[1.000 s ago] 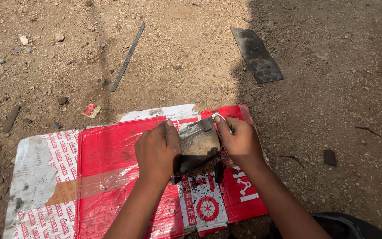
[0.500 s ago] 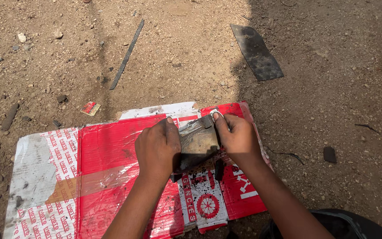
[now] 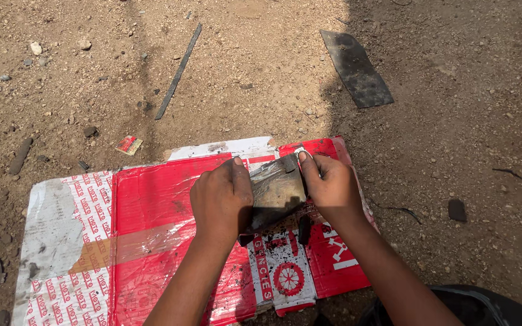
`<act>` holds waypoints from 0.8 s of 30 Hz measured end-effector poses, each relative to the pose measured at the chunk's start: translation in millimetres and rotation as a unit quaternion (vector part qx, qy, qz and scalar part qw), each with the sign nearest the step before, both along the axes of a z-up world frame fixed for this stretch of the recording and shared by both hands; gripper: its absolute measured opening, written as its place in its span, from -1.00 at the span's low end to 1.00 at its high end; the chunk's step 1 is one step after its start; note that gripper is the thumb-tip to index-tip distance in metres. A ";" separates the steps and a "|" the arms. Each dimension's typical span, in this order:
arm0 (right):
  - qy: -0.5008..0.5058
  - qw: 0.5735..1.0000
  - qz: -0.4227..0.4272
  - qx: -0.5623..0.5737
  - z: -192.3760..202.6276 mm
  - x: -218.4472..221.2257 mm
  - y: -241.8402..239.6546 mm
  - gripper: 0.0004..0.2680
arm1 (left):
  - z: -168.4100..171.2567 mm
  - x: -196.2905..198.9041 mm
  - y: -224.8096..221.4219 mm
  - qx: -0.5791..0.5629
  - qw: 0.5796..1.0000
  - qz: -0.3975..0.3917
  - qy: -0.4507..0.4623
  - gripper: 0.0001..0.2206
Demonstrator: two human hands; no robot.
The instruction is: The person scrapes debris from the surface and interior of a metal component using a small metal strip while sitting on the ground.
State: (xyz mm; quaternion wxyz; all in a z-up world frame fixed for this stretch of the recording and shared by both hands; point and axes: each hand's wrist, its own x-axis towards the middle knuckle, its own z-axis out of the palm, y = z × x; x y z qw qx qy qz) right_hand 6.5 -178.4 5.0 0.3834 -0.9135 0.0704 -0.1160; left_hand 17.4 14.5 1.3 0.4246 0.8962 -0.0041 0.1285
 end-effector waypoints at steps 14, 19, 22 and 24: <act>0.020 0.996 0.020 0.087 -14.7 5.7 -9.6 -0.63 | 2.7 -4.3 2.8 -0.017 1.000 -0.007 0.022 -0.57; 0.050 0.995 0.006 0.090 -13.9 -2.6 -8.4 -0.64 | 4.6 2.1 5.2 -0.012 1.000 -0.009 -0.007 -0.57; 0.052 0.997 -0.008 0.061 -11.0 -3.9 -3.5 -0.66 | 1.8 0.0 4.3 -0.021 0.999 -0.016 -0.030 -0.60; 0.040 0.998 -0.008 0.056 -6.4 0.5 -4.4 -0.66 | 5.1 1.2 6.0 -0.014 1.000 -0.013 0.008 -0.58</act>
